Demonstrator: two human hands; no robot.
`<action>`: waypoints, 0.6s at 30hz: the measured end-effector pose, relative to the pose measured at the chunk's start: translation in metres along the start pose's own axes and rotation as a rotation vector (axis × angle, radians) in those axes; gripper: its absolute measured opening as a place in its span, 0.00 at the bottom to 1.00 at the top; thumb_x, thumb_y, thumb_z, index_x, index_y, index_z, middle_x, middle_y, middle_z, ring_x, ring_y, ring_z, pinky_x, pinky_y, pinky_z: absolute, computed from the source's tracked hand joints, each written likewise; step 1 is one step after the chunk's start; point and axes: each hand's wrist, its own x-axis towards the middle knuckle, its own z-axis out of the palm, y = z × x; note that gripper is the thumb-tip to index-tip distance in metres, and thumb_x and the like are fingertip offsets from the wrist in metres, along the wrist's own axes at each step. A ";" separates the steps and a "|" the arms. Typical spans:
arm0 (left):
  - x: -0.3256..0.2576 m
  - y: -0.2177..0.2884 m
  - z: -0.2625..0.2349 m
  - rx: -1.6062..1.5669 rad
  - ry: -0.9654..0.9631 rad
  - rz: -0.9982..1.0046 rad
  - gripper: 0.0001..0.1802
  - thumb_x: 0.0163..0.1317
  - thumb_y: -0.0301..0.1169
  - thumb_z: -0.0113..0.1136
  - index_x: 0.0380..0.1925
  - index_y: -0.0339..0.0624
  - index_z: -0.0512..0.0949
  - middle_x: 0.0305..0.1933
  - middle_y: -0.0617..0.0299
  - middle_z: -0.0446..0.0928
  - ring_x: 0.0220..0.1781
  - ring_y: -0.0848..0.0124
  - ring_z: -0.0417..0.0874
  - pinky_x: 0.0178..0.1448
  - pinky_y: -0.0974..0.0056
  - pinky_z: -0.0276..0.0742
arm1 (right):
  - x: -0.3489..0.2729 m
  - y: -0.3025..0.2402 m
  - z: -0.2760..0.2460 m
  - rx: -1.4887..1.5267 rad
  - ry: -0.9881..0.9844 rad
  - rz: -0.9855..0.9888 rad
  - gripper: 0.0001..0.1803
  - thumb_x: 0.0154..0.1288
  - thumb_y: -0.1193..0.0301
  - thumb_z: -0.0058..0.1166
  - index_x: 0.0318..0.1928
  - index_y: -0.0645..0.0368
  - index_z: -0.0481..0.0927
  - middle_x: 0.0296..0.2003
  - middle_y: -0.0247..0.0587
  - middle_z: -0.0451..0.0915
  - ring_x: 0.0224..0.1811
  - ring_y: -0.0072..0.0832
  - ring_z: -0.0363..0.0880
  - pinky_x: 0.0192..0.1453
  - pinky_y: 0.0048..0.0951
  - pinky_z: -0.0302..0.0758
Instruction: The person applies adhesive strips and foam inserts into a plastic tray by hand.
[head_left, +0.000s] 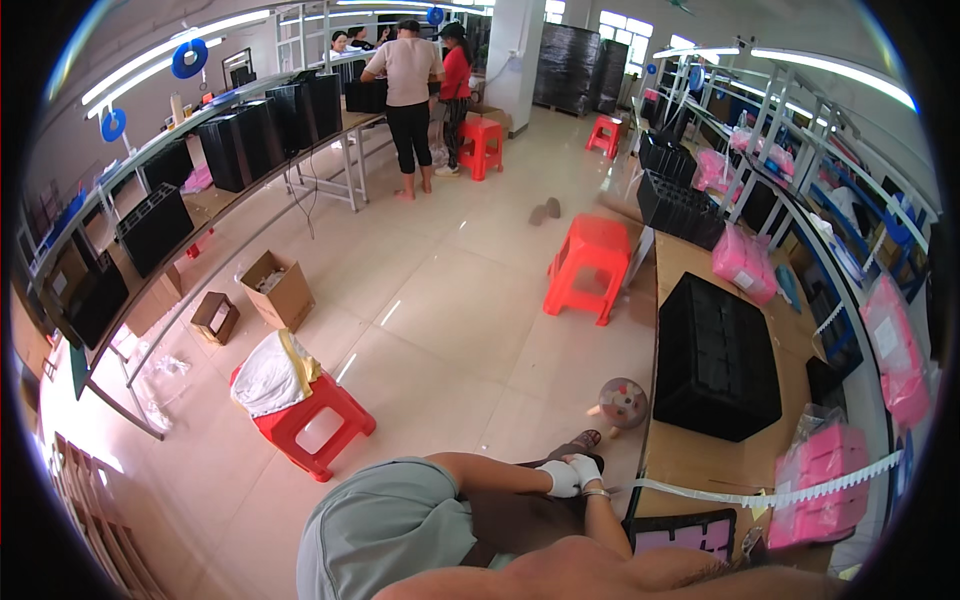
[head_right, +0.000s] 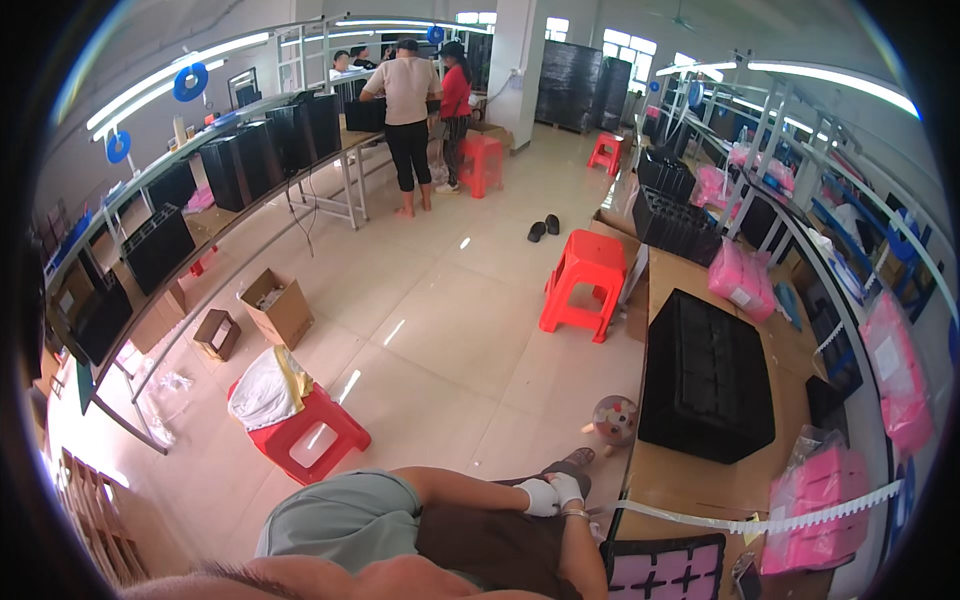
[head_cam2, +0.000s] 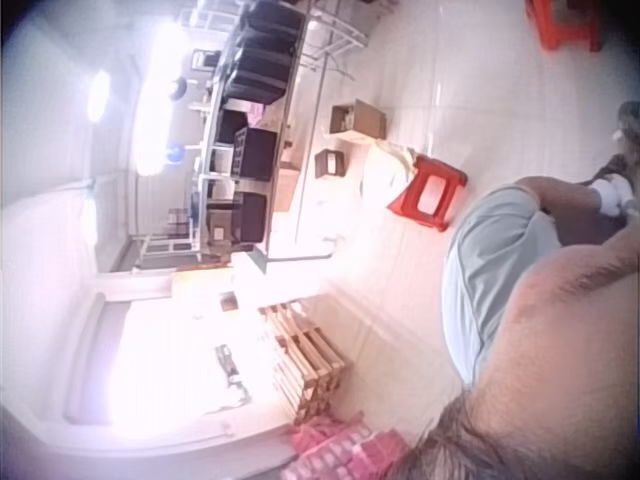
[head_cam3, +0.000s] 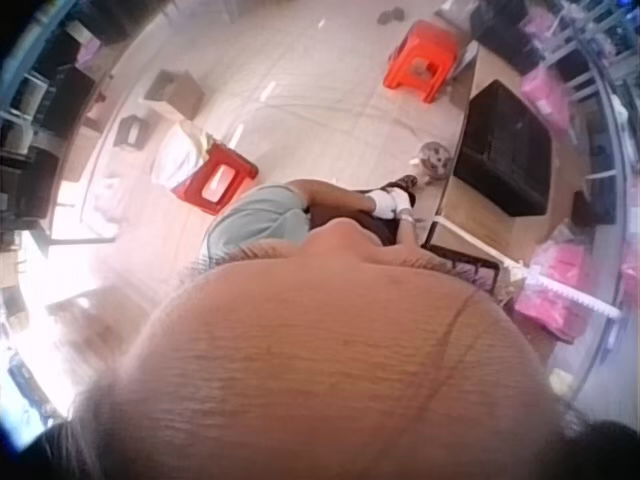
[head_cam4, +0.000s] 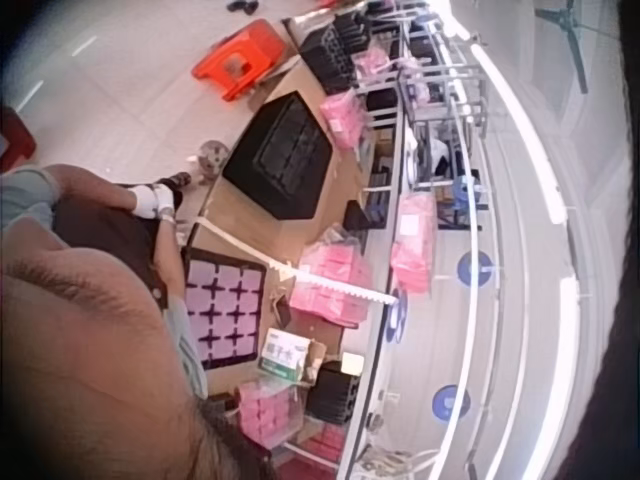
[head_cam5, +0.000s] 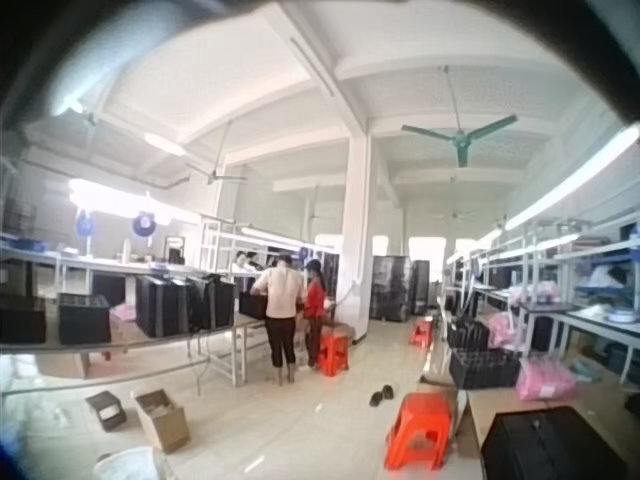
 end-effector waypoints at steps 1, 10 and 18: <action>0.001 0.000 0.000 0.001 -0.007 -0.009 0.19 0.58 0.46 0.48 0.38 0.49 0.82 0.41 0.53 0.81 0.43 0.55 0.81 0.50 0.54 0.76 | -0.001 -0.002 -0.001 0.002 -0.002 0.001 0.18 0.63 0.61 0.43 0.44 0.56 0.82 0.43 0.45 0.81 0.47 0.39 0.78 0.51 0.34 0.73; 0.003 -0.001 0.007 0.005 -0.030 -0.030 0.19 0.58 0.45 0.47 0.39 0.49 0.82 0.41 0.53 0.81 0.43 0.55 0.82 0.49 0.54 0.75 | -0.005 0.001 0.001 0.012 0.039 -0.019 0.16 0.62 0.63 0.47 0.42 0.59 0.82 0.41 0.46 0.82 0.45 0.37 0.79 0.49 0.34 0.74; 0.000 -0.001 0.005 0.035 0.011 0.003 0.18 0.58 0.44 0.47 0.37 0.48 0.81 0.39 0.53 0.81 0.42 0.55 0.82 0.49 0.54 0.75 | -0.007 -0.011 -0.001 0.030 0.027 -0.007 0.20 0.66 0.58 0.41 0.43 0.57 0.82 0.41 0.48 0.82 0.45 0.39 0.79 0.51 0.34 0.73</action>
